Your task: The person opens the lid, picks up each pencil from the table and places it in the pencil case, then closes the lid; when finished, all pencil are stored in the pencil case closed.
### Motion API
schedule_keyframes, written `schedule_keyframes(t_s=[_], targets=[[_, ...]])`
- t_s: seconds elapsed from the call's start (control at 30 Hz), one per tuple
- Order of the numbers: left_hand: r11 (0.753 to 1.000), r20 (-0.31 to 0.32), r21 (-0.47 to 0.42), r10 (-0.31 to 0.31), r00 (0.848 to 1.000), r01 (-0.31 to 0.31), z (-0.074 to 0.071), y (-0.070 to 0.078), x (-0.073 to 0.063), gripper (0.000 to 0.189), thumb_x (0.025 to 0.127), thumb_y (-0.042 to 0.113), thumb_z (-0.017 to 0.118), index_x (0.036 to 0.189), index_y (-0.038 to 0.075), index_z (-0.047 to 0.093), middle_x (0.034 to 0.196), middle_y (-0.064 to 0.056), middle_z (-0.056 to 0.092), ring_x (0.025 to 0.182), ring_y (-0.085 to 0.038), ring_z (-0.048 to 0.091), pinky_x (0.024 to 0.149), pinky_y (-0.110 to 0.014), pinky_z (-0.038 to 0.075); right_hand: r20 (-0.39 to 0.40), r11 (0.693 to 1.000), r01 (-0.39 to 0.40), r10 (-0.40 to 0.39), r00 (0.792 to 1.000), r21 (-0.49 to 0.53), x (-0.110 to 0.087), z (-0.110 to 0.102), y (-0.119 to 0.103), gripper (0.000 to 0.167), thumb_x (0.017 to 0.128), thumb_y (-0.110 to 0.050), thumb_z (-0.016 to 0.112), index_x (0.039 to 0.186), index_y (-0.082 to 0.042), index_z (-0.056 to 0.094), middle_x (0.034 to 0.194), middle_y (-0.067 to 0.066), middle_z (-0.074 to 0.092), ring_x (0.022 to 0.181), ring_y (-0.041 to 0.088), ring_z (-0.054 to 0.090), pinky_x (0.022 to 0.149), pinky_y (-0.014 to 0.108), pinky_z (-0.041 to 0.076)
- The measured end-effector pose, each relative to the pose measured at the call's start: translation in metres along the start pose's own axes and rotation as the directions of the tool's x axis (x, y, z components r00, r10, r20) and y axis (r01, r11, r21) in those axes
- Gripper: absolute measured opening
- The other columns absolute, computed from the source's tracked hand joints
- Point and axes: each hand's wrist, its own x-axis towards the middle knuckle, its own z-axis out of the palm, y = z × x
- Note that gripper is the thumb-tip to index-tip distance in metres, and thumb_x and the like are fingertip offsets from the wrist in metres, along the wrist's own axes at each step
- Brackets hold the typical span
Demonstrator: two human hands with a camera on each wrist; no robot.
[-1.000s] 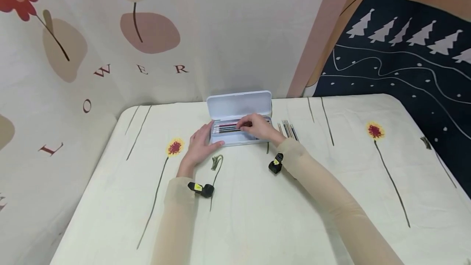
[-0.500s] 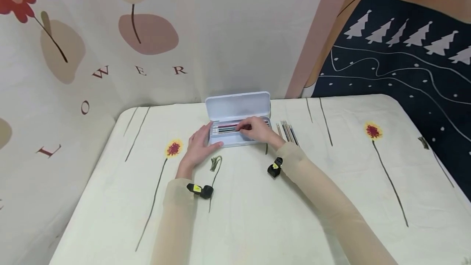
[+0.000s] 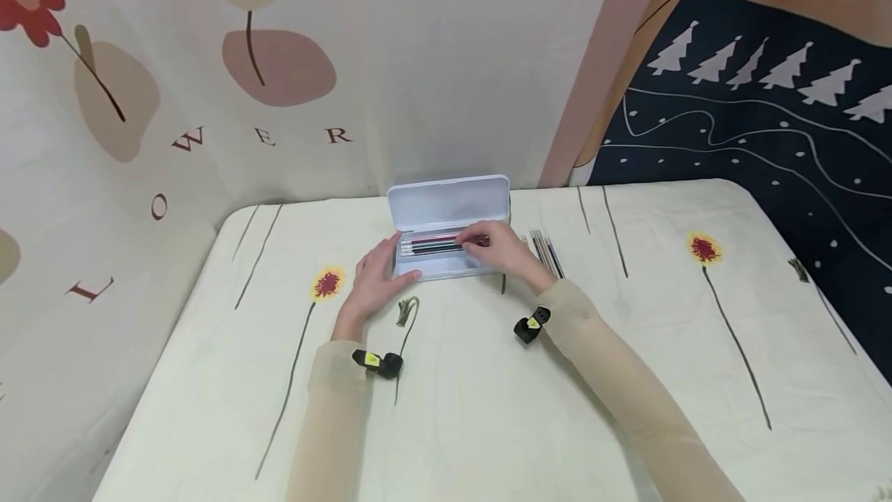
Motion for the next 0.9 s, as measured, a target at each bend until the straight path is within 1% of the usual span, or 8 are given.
schedule_keyframes(t_s=[0.17, 0.27, 0.43, 0.63, 0.9], targets=[[1.000, 0.001, 0.000, -0.001, 1.000, 0.001, 0.000, -0.001, -0.001, 0.085, 0.089, 0.039, 0.068, 0.155, 0.012, 0.021, 0.158, -0.014, 0.021, 0.145, -0.030, 0.011, 0.116, -0.046, 0.001, -0.019, 0.999, -0.004, 0.005, 1.000, 0.033, -0.010, -0.006, 0.002, 0.015, 0.090, 0.001, 0.060, 0.099, 0.005, 0.072, 0.099, 0.014, 0.070, 0.090, 0.022, 0.062, 0.083, 0.033, 0.051], [1.000, 0.000, -0.002, 0.001, 1.000, -0.001, 0.000, -0.001, -0.001, 0.085, 0.089, 0.038, 0.068, 0.155, 0.012, 0.021, 0.158, -0.015, 0.022, 0.145, -0.030, 0.011, 0.116, -0.046, 0.001, -0.034, 0.999, -0.012, 0.013, 0.999, 0.033, -0.015, -0.008, 0.005, 0.014, 0.090, 0.000, 0.061, 0.098, 0.004, 0.072, 0.100, 0.013, 0.070, 0.090, 0.022, 0.063, 0.083, 0.032, 0.051], [1.000, -0.002, -0.001, 0.000, 1.000, 0.000, -0.001, -0.001, -0.001, 0.085, 0.089, 0.038, 0.068, 0.155, 0.012, 0.021, 0.158, -0.016, 0.021, 0.145, -0.032, 0.011, 0.115, -0.048, 0.002, -0.051, 0.999, -0.026, 0.028, 0.998, 0.030, -0.022, -0.013, 0.009, 0.013, 0.090, -0.002, 0.063, 0.098, 0.001, 0.072, 0.102, 0.012, 0.069, 0.093, 0.023, 0.063, 0.084, 0.035, 0.051], [1.000, -0.004, 0.003, 0.004, 1.000, -0.004, 0.000, -0.002, -0.001, 0.084, 0.090, 0.038, 0.068, 0.155, 0.011, 0.022, 0.157, -0.015, 0.022, 0.145, -0.031, 0.011, 0.115, -0.047, 0.002, -0.048, 0.999, -0.028, 0.029, 0.998, 0.037, -0.032, -0.021, 0.009, 0.014, 0.091, 0.000, 0.060, 0.100, 0.003, 0.071, 0.103, 0.014, 0.068, 0.090, 0.026, 0.063, 0.081, 0.037, 0.052], [1.000, -0.005, 0.013, 0.010, 1.000, -0.010, 0.000, 0.000, -0.001, 0.085, 0.089, 0.037, 0.069, 0.154, 0.010, 0.022, 0.157, -0.016, 0.023, 0.145, -0.031, 0.012, 0.115, -0.047, 0.002, -0.061, 0.996, -0.073, 0.076, 0.995, 0.051, -0.043, -0.035, 0.010, 0.017, 0.092, 0.001, 0.058, 0.103, 0.003, 0.070, 0.108, 0.015, 0.067, 0.090, 0.027, 0.061, 0.079, 0.037, 0.050]])
